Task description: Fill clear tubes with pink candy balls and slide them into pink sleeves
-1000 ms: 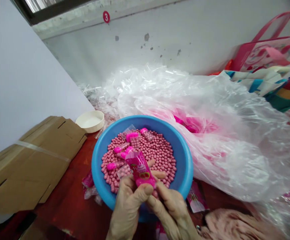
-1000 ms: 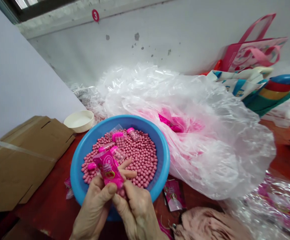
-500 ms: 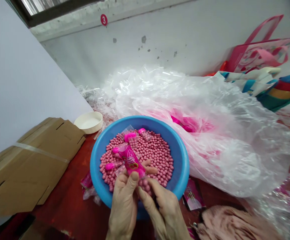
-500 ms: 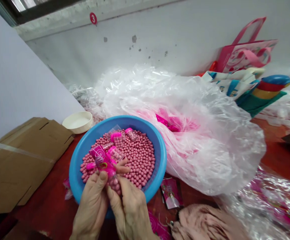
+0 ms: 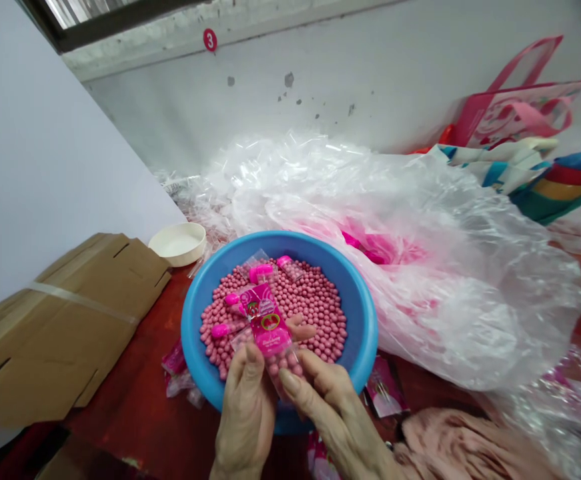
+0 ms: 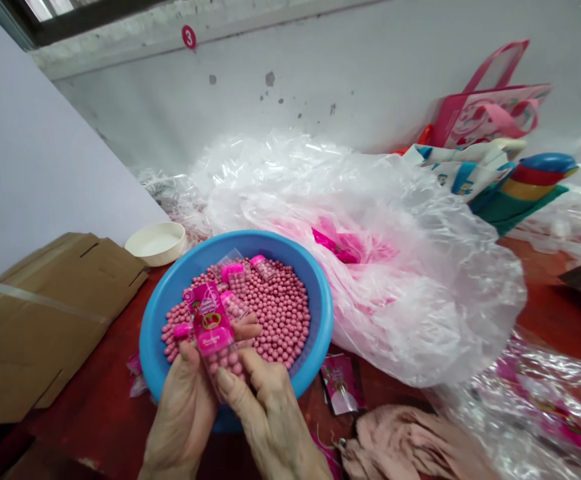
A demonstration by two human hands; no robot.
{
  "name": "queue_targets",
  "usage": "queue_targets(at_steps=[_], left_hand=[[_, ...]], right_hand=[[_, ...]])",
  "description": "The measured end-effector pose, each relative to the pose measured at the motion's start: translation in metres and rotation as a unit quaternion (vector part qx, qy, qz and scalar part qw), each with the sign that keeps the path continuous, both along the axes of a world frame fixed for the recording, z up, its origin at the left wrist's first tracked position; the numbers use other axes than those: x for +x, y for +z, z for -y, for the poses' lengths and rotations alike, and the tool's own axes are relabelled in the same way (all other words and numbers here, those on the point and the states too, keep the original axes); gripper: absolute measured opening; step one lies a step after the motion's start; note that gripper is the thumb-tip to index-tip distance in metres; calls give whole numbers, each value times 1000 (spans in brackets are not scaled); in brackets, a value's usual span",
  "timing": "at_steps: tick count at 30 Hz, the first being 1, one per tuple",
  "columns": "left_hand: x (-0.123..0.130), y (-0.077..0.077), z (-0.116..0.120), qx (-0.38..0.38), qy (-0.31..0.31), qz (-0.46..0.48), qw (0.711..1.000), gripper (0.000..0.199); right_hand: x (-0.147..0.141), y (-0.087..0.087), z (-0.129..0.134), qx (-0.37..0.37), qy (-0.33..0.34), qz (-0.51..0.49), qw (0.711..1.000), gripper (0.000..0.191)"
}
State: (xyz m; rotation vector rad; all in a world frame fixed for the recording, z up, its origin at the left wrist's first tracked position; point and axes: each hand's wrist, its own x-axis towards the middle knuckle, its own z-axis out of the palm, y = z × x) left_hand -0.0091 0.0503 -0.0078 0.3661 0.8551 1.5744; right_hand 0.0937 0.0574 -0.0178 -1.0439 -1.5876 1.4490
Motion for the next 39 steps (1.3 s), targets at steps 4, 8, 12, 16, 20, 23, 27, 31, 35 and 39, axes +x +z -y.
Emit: queue_targets(at_steps=[4, 8, 12, 16, 20, 23, 27, 31, 35, 39], left_hand=[[0, 2, -1, -3, -18, -49, 999, 22], [-4, 5, 0, -24, -64, -80, 994, 24], [-6, 2, 2, -21, -81, -89, 993, 21], [3, -1, 7, -27, -24, -73, 997, 17], [13, 0, 10, -35, 38, -7, 999, 21], [11, 2, 9, -30, 38, 11, 999, 26], [6, 3, 6, -28, 45, 12, 999, 23], [9, 6, 6, -56, 60, 8, 997, 25], [15, 7, 10, -79, 74, -11, 994, 32], [16, 2, 12, -58, 48, -37, 996, 33]], right_hand=[[-1, 0, 6, 1, -47, 35, 998, 30], [-1, 2, 12, -16, -81, 24, 996, 29], [-1, 1, 11, -7, -71, -12, 997, 31], [-4, -3, 8, 24, -42, -58, 997, 30], [-3, -3, 5, 15, -24, -48, 998, 30], [-2, -1, 4, 14, -7, -35, 999, 31], [-2, 1, 4, 18, -20, -21, 999, 28], [-3, 0, 5, 8, -23, -31, 999, 29], [-4, -4, 8, 15, -29, -46, 998, 28], [-7, -9, 11, 29, -49, -57, 997, 26]])
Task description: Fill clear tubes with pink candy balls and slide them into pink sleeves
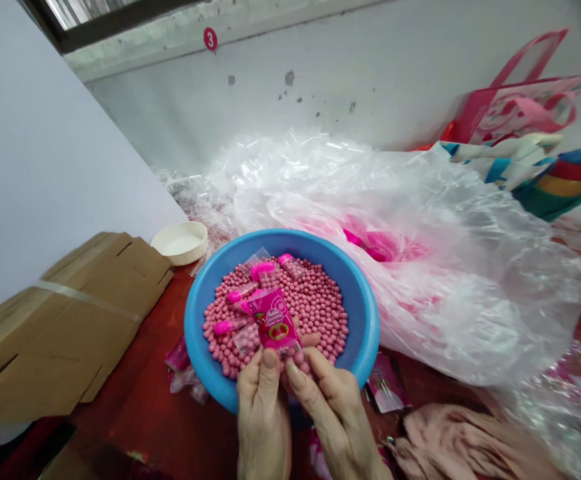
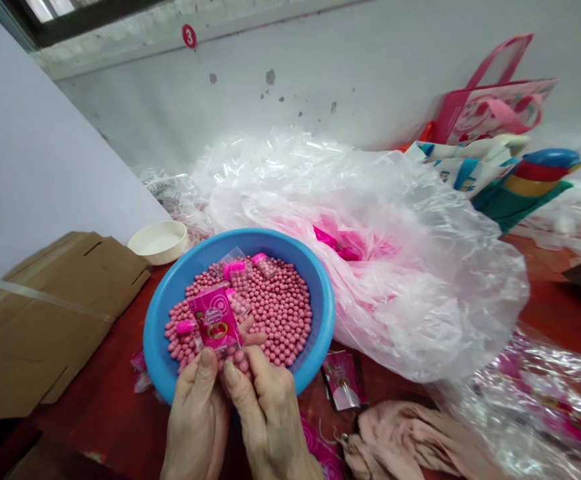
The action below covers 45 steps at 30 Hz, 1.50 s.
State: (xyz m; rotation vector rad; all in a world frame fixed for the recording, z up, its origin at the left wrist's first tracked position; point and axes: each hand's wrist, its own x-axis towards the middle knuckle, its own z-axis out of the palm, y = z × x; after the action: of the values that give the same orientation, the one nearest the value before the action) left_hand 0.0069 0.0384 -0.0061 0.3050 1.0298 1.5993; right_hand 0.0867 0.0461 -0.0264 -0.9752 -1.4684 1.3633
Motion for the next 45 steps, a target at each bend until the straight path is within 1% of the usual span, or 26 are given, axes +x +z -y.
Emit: queue_targets(at_steps=[2, 5, 7, 10, 12, 15, 18, 21, 24, 28, 32, 37, 40, 43, 45], left_hand=[[-1, -4, 2, 11, -9, -3, 1000, 33], [-3, -10, 5, 0, 6, 7, 1000, 21], [-5, -11, 7, -11, 8, 21, 1000, 16], [-9, -7, 6, -3, -12, 49, 999, 18], [-11, -3, 3, 3, -8, 59, 998, 22], [-12, 2, -3, -6, -4, 37, 999, 25], [-8, 2, -4, -7, -39, 5, 999, 28], [-4, -1, 1, -7, -72, 3, 997, 29], [-2, -4, 5, -9, -74, 12, 997, 27], [-1, -5, 5, 2, -89, 25, 996, 24], [-3, -4, 6, 10, -86, 46, 995, 20], [-9, -3, 13, 36, -80, 44, 995, 21], [-12, -4, 21, 52, -59, 36, 996, 17], [-20, -2, 32, 39, -44, 17, 998, 16], [-32, -1, 42, 32, 0, -25, 999, 23]], right_hand=[[-1, -1, 0, 3, -2, -8, 1000, 25], [0, 0, -1, -2, -8, -18, 1000, 25], [2, 2, -4, -13, -4, -18, 1000, 28], [5, 5, -10, -32, 29, -16, 999, 31], [7, 5, -12, -44, 54, -14, 997, 28], [8, 6, -14, -56, 73, -12, 996, 21], [7, 7, -13, -59, 69, -21, 996, 23], [5, 7, -12, -56, 64, -35, 996, 27], [3, 7, -12, -49, 60, -41, 996, 34], [0, 5, -11, -37, 35, -29, 998, 40], [1, 4, -9, -6, 15, 5, 1000, 39], [1, 2, -7, 59, 8, 37, 998, 37], [-3, 1, -7, 105, 8, 48, 993, 39], [-3, 4, -2, 151, 18, 54, 987, 39], [9, 3, 7, 180, 25, 64, 981, 35]])
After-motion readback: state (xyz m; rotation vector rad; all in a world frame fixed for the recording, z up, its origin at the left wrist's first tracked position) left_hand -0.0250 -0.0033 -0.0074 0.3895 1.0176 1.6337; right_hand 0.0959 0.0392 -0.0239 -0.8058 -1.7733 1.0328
